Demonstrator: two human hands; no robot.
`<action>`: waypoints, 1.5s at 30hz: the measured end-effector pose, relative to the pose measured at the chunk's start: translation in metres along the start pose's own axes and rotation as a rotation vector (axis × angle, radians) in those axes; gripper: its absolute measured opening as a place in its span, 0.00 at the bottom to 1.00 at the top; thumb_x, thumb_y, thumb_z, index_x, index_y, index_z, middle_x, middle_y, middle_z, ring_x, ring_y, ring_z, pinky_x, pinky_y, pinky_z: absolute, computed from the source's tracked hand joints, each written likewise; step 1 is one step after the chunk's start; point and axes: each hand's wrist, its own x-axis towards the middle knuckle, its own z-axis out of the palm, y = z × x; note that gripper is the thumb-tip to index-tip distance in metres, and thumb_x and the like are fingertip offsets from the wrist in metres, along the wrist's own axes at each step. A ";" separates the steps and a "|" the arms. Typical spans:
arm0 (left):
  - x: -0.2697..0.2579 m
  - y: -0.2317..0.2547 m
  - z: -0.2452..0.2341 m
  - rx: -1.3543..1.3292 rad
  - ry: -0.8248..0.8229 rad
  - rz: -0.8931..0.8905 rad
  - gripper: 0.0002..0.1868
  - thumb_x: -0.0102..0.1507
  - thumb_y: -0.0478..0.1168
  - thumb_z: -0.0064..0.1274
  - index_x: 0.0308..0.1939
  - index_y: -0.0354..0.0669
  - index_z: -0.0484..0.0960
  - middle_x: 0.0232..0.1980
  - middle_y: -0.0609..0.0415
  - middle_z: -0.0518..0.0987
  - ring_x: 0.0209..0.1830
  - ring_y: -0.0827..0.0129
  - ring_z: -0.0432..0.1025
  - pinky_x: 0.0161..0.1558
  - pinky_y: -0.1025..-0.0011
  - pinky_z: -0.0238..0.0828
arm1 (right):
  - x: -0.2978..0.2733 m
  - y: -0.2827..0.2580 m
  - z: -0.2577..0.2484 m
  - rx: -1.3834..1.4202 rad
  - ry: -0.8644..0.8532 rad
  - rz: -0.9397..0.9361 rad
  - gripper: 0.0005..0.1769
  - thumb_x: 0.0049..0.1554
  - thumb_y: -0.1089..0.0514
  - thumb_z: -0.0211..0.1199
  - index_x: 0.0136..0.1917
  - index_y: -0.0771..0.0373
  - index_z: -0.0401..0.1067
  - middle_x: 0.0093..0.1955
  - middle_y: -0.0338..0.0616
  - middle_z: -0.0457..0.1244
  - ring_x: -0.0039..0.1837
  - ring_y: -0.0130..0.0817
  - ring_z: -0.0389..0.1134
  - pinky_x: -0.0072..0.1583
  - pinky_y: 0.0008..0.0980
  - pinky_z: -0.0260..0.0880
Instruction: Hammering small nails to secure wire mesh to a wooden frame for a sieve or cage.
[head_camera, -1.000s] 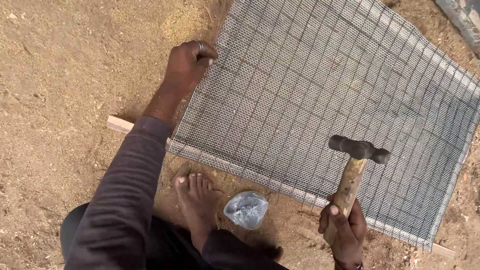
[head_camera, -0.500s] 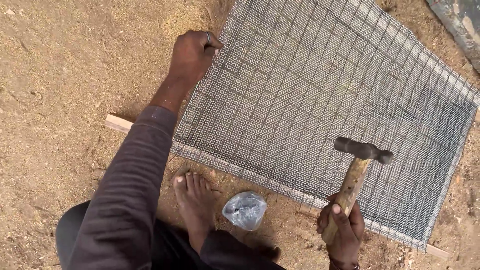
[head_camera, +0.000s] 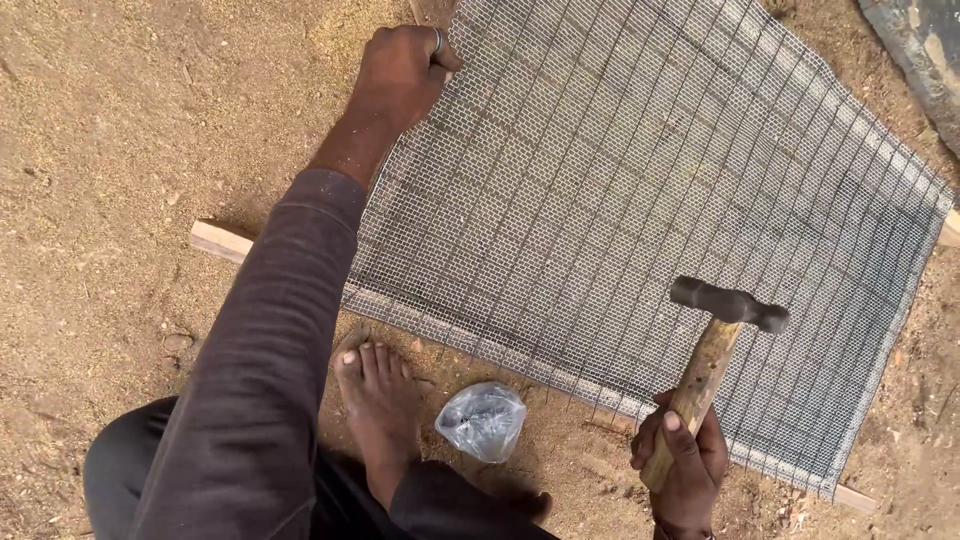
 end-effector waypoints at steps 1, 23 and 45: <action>0.001 -0.002 0.000 -0.002 0.000 0.000 0.06 0.65 0.31 0.57 0.42 0.43 0.88 0.45 0.48 0.86 0.41 0.65 0.83 0.46 0.69 0.81 | 0.001 0.001 -0.001 -0.002 0.000 -0.001 0.12 0.66 0.60 0.51 0.58 0.72 0.66 0.28 0.43 0.59 0.26 0.27 0.59 0.26 0.27 0.60; -0.015 -0.012 -0.002 0.116 0.072 0.250 0.04 0.62 0.35 0.66 0.40 0.47 0.90 0.38 0.55 0.84 0.45 0.61 0.74 0.51 0.59 0.74 | 0.071 -0.065 0.031 0.014 -0.391 -0.210 0.11 0.66 0.62 0.52 0.59 0.71 0.67 0.35 0.43 0.63 0.29 0.25 0.64 0.27 0.24 0.68; -0.026 -0.008 -0.007 0.225 0.146 0.298 0.44 0.59 0.34 0.65 0.77 0.46 0.62 0.34 0.60 0.83 0.44 0.63 0.72 0.53 0.57 0.69 | 0.178 -0.015 0.236 -0.315 -0.535 -0.062 0.19 0.66 0.43 0.55 0.51 0.63 0.62 0.27 0.37 0.58 0.26 0.22 0.61 0.27 0.26 0.64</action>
